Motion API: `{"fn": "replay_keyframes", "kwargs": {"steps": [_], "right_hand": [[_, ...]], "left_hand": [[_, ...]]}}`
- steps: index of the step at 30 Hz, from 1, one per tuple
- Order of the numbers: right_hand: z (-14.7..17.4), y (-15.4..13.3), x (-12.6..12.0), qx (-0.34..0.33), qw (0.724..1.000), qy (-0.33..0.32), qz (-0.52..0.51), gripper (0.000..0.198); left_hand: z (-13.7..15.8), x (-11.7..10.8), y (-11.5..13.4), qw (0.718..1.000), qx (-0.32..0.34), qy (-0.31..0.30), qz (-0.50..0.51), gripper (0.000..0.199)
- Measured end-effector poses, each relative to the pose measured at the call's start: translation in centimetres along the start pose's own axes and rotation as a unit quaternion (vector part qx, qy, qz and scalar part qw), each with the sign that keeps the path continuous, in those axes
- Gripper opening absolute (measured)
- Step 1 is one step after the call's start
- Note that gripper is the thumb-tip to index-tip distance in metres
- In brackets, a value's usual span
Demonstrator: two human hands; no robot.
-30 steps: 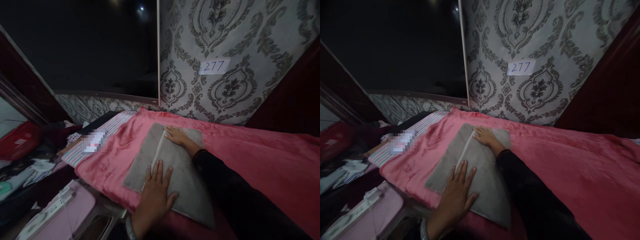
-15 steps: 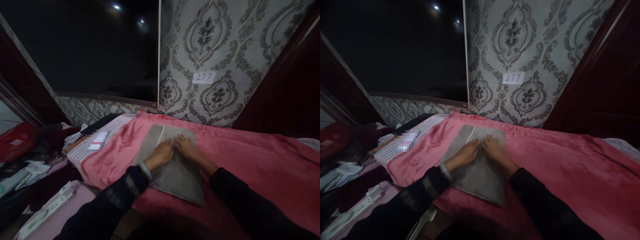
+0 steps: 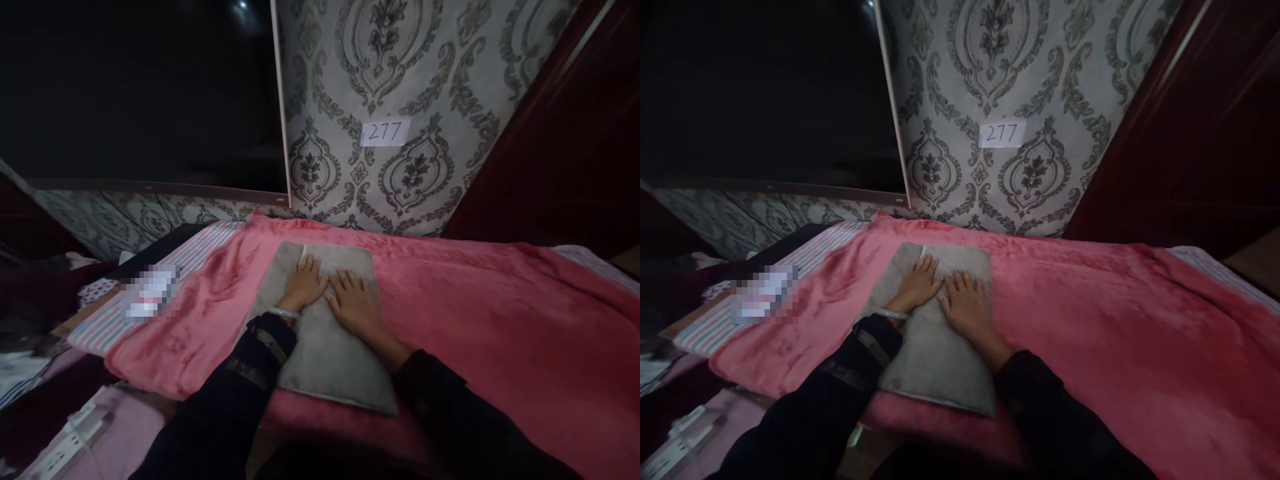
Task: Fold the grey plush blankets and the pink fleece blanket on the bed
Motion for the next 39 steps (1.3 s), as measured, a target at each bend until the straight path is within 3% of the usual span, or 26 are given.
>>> {"fn": "replay_keyframes", "kwargs": {"steps": [5, 9, 13, 17, 23, 27, 30, 32, 34, 37, 39], "right_hand": [[0.0, 0.1, -0.3, -0.013, 1.000, -0.020, -0.011, 0.061], [1.4, -0.3, -0.2, -0.044, 0.995, -0.080, -0.032, 0.067], [6.2, -2.9, 0.0, -0.116, 0.984, -0.121, -0.061, 0.067], [12.5, -5.9, -0.3, -0.178, 0.974, -0.113, -0.084, 0.068], [17.5, -6.2, -0.4, -0.171, 0.969, -0.098, -0.151, 0.065], [17.0, -1.6, -2.7, -0.095, 0.958, 0.019, -0.271, 0.051], [16.3, 2.3, -3.8, -0.016, 0.954, 0.122, -0.272, 0.051], [15.8, 2.4, -3.2, -0.026, 0.965, 0.118, -0.233, 0.052], [15.7, 0.8, -1.8, -0.062, 0.979, 0.071, -0.183, 0.055], [16.3, -1.4, 0.2, -0.094, 0.988, 0.010, -0.118, 0.060], [16.8, -1.9, 0.6, -0.091, 0.991, 0.007, -0.098, 0.061]], "left_hand": [[-0.5, 0.0, -0.5, 1.000, -0.022, -0.004, -0.017, 0.069], [-0.7, 0.3, -0.6, 0.998, -0.007, -0.055, -0.002, 0.069], [-0.7, 0.3, -0.6, 0.995, 0.014, -0.097, 0.017, 0.068], [-0.4, -0.1, -0.4, 0.996, 0.024, -0.080, 0.012, 0.068], [0.1, -1.0, -0.3, 0.999, 0.005, -0.053, -0.013, 0.067], [3.5, -2.4, -0.3, 0.999, -0.011, -0.030, -0.033, 0.064], [8.6, -2.4, 1.4, 0.996, 0.077, -0.014, -0.036, 0.062], [12.3, -1.8, 2.6, 0.990, 0.138, -0.003, -0.033, 0.062], [15.0, -1.0, 3.0, 0.986, 0.162, 0.005, -0.029, 0.063], [16.6, -0.2, 2.9, 0.989, 0.146, 0.016, -0.027, 0.064], [16.7, -0.1, 2.9, 0.990, 0.136, 0.018, -0.030, 0.065]]}}
Point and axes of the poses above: each hand's wrist, its own z-axis away from the middle knuckle, its own x-axis out of the palm, y = z × x, the point moved 9 cm from there along -z, towards the middle knuckle, and after that the axes turned 3 degrees about -x, right-handed, at the moved point
